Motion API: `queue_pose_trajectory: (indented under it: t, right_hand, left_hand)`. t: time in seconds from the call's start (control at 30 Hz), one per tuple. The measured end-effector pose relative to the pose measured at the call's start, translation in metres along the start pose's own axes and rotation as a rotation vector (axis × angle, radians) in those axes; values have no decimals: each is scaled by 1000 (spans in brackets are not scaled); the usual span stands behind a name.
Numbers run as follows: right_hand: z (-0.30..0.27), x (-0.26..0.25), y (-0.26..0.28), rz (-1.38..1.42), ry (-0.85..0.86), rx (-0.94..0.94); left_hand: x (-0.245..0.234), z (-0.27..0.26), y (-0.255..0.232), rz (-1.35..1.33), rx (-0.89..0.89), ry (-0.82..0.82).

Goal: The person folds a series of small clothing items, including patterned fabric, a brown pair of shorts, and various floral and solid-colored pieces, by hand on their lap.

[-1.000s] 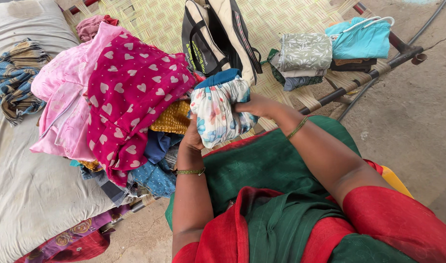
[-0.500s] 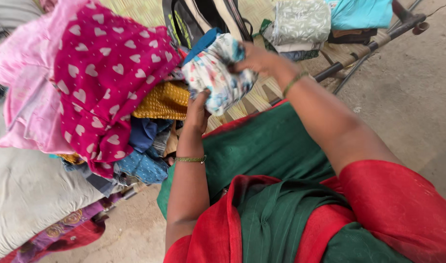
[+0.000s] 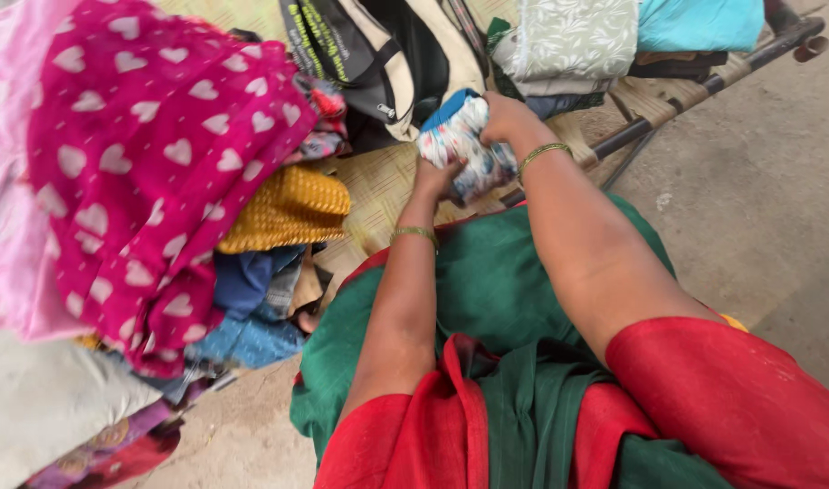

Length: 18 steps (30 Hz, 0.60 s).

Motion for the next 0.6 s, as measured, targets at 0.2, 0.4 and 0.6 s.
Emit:
queue_pose_trajectory:
  t: [0.2,0.4,0.6]
  right_hand:
    - [-25,-35,42,-273,-176,225]
    - [-56,39,64,-433,150,-17]
    - [-70,55,67,-396,231,233]
  left_hand:
    - [12,-14,68,-72,-294,32]
    - [26,-32,95,134,-506,360]
    - [20,-8,92,-92,-374,20]
Point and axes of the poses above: each hand's wrist, its own z-axis towards the middle knuckle, its own x-axis out of the palm, y = z × x, the point moved 8 cm from there along z, towards the middle knuckle, and after that the axes turned 5 degrees about x, right-handed, at the moved point
